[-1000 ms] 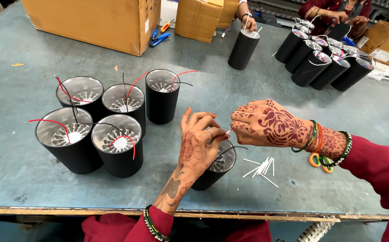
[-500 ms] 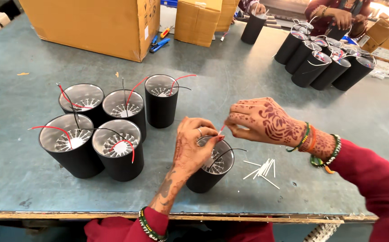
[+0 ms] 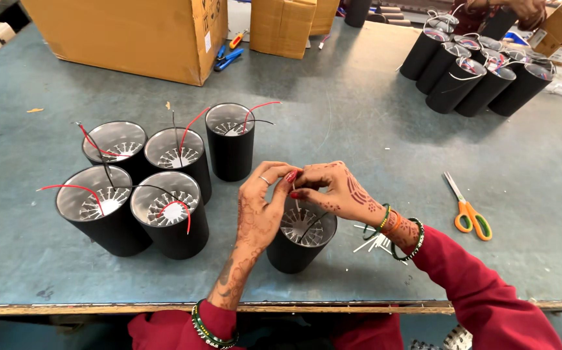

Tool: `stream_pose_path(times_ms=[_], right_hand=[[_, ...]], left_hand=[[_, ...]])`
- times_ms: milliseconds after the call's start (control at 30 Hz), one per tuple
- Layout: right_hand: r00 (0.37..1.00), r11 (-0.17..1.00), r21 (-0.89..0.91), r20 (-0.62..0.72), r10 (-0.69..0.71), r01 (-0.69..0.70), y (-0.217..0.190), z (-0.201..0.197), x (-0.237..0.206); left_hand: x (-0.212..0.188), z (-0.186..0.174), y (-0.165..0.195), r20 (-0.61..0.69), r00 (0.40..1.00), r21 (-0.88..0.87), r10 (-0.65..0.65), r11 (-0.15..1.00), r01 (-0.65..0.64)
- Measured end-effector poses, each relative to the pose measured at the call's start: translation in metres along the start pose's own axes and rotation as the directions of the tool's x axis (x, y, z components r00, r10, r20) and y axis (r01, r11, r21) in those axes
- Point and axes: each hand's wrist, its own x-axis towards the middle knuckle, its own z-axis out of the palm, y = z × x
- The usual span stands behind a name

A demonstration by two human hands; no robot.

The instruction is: The person inserts white plastic spokes into a white disc inside black cylindrical light fixture housings and arranges the red and black wires inside each unit, working through several housings one at a time. The person then cuts white plastic strips with scissors.

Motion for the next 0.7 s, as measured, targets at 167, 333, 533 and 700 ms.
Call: stream_pose_path(times_ms=[167,333,533,700], right_hand=[[0.993,0.957,0.267,0.022,0.114,-0.116,0.006,0.002,-0.004],[0.999,0.997,0.078,0.043,0.002,-0.005,0.001,-0.003,-0.002],[0.999,0.999,0.018,0.022,-0.031,0.03,-0.008,-0.005,0.0],[0.993,0.991,-0.064,0.012,-0.118,0.119,-0.008,-0.002,0.0]], left_hand=[[0.0,-0.007,0.0,0.005,1.0,-0.003,-0.021,1.0,0.021],[-0.001,-0.008,-0.002,0.043,0.999,0.005,-0.034,0.999,0.033],[-0.005,0.002,-0.004,0.008,0.986,0.263,0.169,0.951,-0.165],[-0.005,0.01,-0.007,-0.059,0.972,0.223,0.228,0.952,-0.21]])
